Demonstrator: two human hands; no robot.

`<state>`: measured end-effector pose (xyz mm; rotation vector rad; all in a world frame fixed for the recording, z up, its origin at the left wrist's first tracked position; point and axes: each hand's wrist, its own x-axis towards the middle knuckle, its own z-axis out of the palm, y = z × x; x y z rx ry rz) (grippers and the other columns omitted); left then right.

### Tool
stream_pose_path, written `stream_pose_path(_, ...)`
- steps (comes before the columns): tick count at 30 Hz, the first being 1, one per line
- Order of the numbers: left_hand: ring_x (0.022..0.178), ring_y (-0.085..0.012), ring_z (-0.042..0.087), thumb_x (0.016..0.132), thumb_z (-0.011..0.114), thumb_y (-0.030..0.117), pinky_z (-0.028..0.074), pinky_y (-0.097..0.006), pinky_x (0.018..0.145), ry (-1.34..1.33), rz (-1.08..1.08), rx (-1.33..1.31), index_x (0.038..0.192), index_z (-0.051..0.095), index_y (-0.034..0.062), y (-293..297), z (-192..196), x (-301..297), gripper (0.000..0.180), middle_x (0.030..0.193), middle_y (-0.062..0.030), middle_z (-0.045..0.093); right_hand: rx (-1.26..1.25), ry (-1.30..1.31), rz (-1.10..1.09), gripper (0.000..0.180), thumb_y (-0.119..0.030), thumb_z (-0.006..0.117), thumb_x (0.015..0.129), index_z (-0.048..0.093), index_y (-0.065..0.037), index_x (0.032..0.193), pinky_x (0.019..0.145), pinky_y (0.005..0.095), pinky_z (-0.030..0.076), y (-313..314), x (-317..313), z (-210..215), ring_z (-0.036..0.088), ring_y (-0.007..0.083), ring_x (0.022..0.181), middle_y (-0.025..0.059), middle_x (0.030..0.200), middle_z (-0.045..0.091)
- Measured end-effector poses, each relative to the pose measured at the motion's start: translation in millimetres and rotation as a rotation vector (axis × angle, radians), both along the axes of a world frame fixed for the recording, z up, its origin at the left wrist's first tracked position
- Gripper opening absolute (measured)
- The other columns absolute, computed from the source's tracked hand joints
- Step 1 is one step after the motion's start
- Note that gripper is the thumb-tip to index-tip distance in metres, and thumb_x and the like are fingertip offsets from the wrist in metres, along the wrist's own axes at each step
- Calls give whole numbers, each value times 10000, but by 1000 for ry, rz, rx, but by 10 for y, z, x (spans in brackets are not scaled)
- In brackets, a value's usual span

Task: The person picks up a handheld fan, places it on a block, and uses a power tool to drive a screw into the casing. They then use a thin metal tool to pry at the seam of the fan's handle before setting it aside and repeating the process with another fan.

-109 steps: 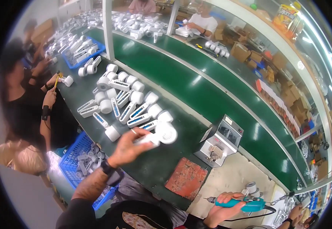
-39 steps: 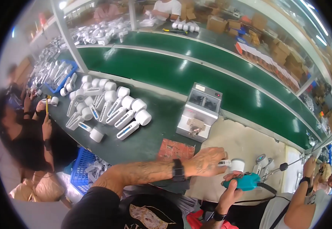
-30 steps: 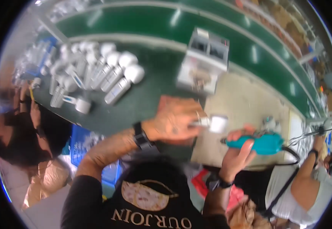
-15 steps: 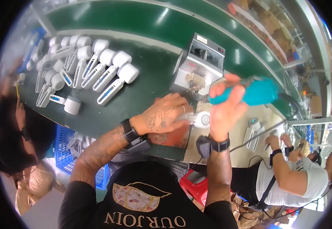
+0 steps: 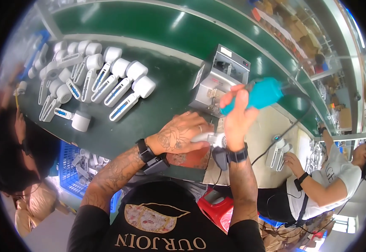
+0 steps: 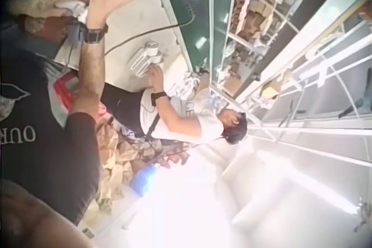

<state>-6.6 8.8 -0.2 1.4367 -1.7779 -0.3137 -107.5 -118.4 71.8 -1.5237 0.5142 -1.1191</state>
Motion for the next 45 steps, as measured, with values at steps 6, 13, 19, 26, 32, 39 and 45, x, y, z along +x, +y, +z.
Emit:
stream_pose_path(6, 1014, -232, 584, 845, 740, 345, 471, -385, 910, -7, -1, 48, 1194, 690, 153, -14, 60, -27, 401, 1074, -25, 627, 3, 4, 42, 532, -471, 602, 986, 531, 44, 1099, 570, 310, 439, 250, -461, 90, 530, 177, 625, 69, 711, 525)
stream_pose_path(13, 1015, -272, 553, 829, 725, 307, 469, -413, 890, 7, -13, 35, 1175, 649, 104, -12, -19, -15, 409, 1024, -74, 595, 15, -6, 13, 534, -464, 600, 989, 523, 51, 1104, 578, 318, 445, 269, -498, 1, 536, 179, 629, 75, 717, 530)
stream_pose_path(19, 1000, -268, 558, 839, 721, 305, 472, -402, 863, 0, -22, -17, 1179, 647, 108, -45, -5, -3, 400, 1037, -67, 600, 11, 20, 6, 519, -459, 583, 1000, 515, 47, 1090, 586, 319, 451, 239, -481, -91, 539, 181, 633, 77, 719, 532)
stream_pose_path(26, 971, -252, 560, 848, 721, 316, 472, -384, 852, -14, -26, -17, 1176, 631, 113, 10, 38, -30, 396, 1027, -57, 593, 6, -59, -30, 540, -509, 600, 978, 494, 17, 1044, 571, 318, 434, 259, -547, -108, 519, 185, 616, 72, 700, 509)
stream_pose_path(32, 1029, -241, 585, 848, 750, 313, 469, -388, 898, 3, -29, 47, 1201, 671, 144, -37, 39, 7, 399, 1108, -34, 635, 33, -76, -39, 575, -551, 582, 972, 495, 12, 1052, 559, 316, 416, 231, -479, -45, 499, 172, 600, 60, 683, 487)
stream_pose_path(39, 1024, -244, 581, 855, 739, 308, 470, -393, 892, -3, -19, 53, 1204, 671, 150, -20, 75, -1, 389, 1103, -33, 632, 42, -46, -42, 558, -530, 581, 979, 494, 16, 1053, 564, 322, 421, 227, -468, -123, 501, 173, 604, 64, 681, 491)
stream_pose_path(45, 1011, -245, 583, 853, 740, 310, 475, -391, 881, -2, -21, 53, 1200, 677, 145, -22, 62, 1, 389, 1091, -30, 635, 41, -11, -59, 607, -570, 615, 944, 495, 17, 1045, 570, 332, 434, 257, -465, -132, 505, 184, 590, 71, 674, 506)
